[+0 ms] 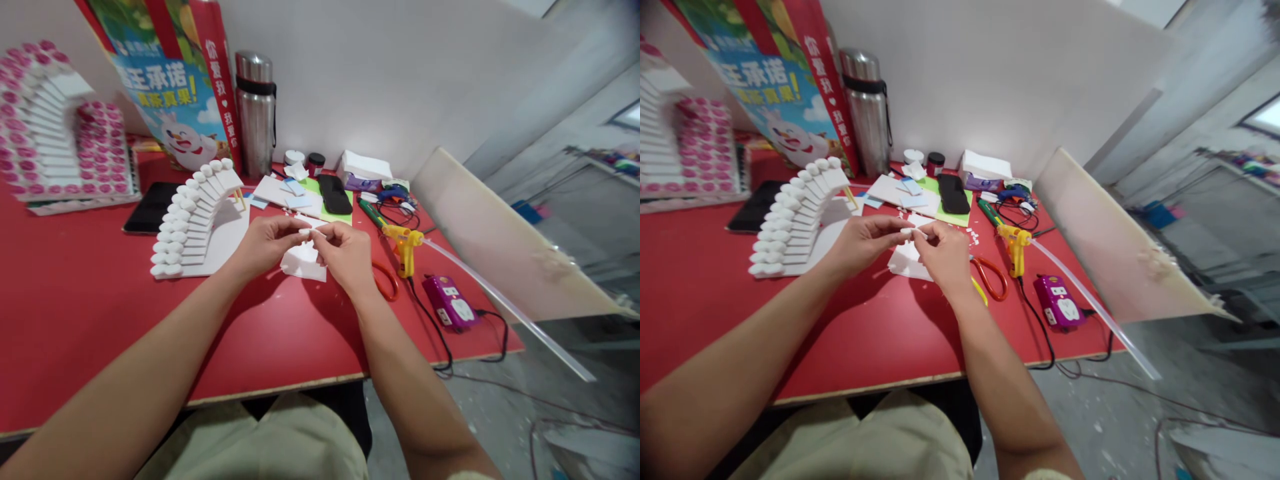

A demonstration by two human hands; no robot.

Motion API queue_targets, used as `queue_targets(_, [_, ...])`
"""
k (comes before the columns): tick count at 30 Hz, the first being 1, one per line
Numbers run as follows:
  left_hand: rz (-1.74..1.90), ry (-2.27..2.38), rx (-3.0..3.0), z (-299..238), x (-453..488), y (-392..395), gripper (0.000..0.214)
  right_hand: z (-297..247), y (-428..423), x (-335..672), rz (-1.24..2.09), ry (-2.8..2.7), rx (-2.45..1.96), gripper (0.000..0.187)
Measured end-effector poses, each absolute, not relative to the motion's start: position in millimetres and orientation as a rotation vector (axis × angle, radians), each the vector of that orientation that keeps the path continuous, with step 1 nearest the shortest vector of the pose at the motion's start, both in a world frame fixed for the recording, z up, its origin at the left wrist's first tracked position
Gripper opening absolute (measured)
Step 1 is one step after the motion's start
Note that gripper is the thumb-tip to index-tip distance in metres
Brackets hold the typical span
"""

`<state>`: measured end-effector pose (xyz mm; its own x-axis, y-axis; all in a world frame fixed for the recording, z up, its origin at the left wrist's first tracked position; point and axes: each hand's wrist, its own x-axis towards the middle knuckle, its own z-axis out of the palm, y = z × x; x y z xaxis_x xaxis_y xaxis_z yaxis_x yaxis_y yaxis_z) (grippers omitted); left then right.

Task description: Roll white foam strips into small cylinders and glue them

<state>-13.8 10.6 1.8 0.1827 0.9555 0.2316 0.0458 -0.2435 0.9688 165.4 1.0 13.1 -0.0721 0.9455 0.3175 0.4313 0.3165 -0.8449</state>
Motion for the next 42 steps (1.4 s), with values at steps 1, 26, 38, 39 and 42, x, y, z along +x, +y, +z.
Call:
queue_targets(1, [1.218,0.995,1.487,2,-13,10,0.026,12,0,165,0.604,-1.705,-1.262,0.015])
queue_targets(26, [1.352,0.981,1.529,-3,-11,11,0.022,3,2,166,-0.030,-2.050,-1.050,0.017])
queue_targets(38, [1.330,0.701,1.325,-10,-16,16,0.024,29,0,166,1.394,-1.192,-1.067,0.049])
queue_targets(39, [1.339,0.690,1.339,-9,-16,15,0.024,29,1,167,1.452,-1.154,-1.069,0.049])
queue_targets(42, [1.400,0.679,1.445,-3,-14,12,0.022,28,3,168,1.582,-1.149,-1.041,0.046])
